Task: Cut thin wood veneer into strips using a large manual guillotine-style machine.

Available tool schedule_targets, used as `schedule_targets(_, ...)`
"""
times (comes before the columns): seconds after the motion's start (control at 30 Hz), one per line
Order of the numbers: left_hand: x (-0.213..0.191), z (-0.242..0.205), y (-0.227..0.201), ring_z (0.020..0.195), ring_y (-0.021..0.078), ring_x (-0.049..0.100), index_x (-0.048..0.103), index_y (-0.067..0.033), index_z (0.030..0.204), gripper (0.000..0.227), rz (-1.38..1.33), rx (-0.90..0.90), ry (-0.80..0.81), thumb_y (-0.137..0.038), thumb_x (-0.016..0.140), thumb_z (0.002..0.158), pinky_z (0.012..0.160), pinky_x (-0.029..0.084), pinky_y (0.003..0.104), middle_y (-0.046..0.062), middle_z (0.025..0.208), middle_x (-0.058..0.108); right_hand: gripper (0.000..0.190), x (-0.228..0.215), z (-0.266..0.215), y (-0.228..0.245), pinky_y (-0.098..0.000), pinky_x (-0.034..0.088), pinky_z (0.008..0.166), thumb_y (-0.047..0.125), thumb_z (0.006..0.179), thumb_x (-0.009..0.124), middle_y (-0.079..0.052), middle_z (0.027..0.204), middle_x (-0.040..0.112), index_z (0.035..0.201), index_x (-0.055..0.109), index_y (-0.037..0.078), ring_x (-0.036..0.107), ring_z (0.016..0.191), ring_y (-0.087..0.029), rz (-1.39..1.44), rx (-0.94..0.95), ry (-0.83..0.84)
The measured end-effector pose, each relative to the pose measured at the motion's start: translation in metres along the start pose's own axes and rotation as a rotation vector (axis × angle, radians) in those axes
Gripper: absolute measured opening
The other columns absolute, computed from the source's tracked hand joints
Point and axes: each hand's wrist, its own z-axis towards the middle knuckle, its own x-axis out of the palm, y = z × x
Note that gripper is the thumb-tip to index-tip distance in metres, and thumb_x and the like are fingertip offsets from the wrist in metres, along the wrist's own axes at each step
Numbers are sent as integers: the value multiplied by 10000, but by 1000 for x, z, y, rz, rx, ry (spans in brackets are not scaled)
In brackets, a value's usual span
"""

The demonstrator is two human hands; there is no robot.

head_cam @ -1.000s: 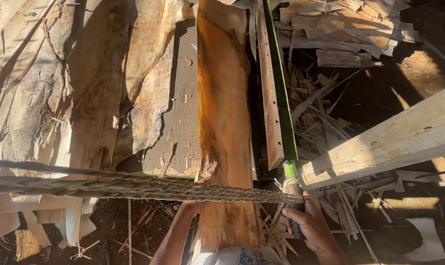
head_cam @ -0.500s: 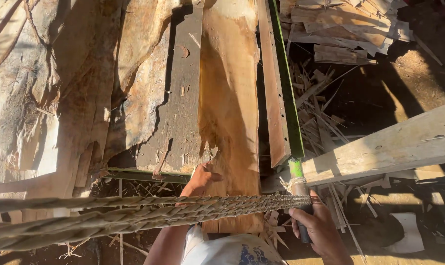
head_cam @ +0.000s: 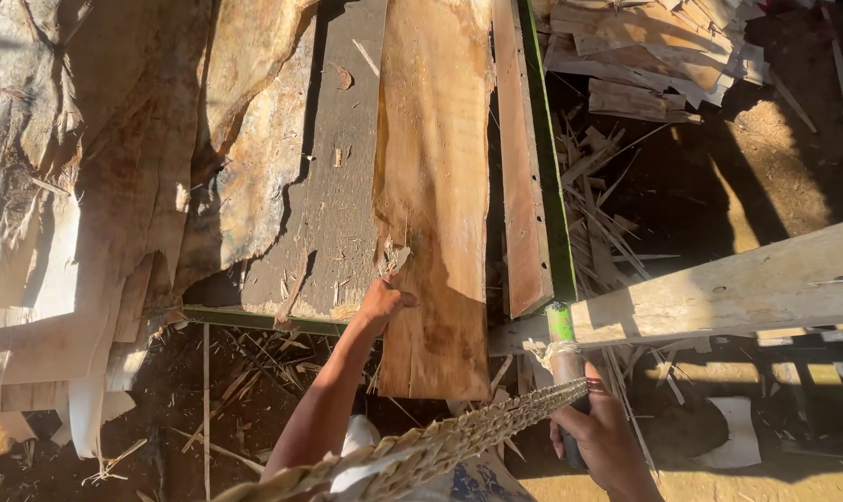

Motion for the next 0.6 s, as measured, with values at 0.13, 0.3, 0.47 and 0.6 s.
schedule_targets(0.13,-12,20,23,740,223,699,644,99,1116,435,19,-12,-3,106,791,706,645,578,358,140,891,725,406,9,4,0,-399,463,423,79,849,623,-140,568,588,1233,493,50,551,432,-228,-7,67,-11)
schedule_targets(0.3,-9,7,14,659,199,616,622,3,1245,574,107,-25,-61,79,793,702,579,538,346,95,801,645,552,23,33,-55,-345,503,486,65,830,615,-59,710,627,1354,449,103,603,540,-155,-161,-109,-54)
schedule_targets(0.47,-17,38,48,611,155,551,639,59,1183,508,42,44,-30,71,816,707,523,467,335,49,767,621,505,11,36,-61,-348,516,509,98,871,643,-82,734,629,1345,470,68,595,574,-160,-183,-63,-21)
schedule_targets(0.6,-14,58,25,635,152,592,654,46,1118,430,-33,57,8,82,776,707,530,474,326,59,814,682,539,13,-4,17,-403,495,455,134,860,691,-161,667,627,1353,477,85,590,505,-242,-184,91,-82)
